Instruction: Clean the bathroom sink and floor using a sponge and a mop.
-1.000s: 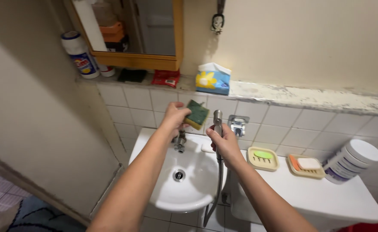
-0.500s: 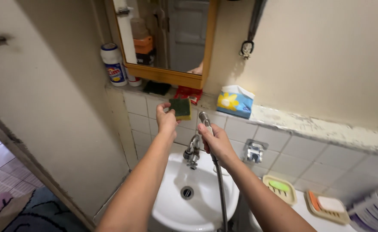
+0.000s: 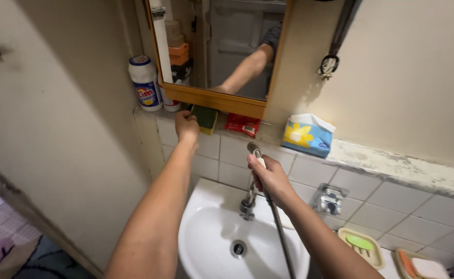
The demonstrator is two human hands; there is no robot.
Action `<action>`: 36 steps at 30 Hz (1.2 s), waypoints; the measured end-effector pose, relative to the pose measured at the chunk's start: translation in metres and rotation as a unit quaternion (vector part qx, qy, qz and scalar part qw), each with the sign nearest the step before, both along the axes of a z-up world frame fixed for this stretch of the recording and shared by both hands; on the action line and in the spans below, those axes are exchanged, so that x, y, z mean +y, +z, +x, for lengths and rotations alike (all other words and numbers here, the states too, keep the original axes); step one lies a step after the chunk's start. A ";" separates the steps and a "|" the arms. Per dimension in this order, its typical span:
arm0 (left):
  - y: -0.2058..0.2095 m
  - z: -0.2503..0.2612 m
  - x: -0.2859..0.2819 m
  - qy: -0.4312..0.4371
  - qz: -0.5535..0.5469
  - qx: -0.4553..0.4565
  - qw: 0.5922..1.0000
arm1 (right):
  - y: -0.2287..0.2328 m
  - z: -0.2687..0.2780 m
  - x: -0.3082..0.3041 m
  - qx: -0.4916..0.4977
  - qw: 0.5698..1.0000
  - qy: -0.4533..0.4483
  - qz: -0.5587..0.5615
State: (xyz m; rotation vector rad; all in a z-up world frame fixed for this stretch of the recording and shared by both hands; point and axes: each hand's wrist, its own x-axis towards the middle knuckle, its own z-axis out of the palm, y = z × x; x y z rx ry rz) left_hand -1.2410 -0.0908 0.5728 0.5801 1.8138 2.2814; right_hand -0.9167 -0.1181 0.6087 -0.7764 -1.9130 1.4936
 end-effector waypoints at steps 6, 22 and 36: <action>-0.003 -0.032 0.023 -0.025 0.034 0.074 0.996 | 0.011 -0.036 -0.008 -0.052 0.998 -0.044 0.000; 0.014 -0.008 0.003 0.073 -0.278 0.323 0.902 | -0.016 -0.052 -0.009 -0.041 0.994 -0.090 -0.053; -0.002 0.222 -0.063 -0.151 0.094 0.450 0.875 | -0.049 0.083 -0.041 0.083 0.985 -0.133 -0.076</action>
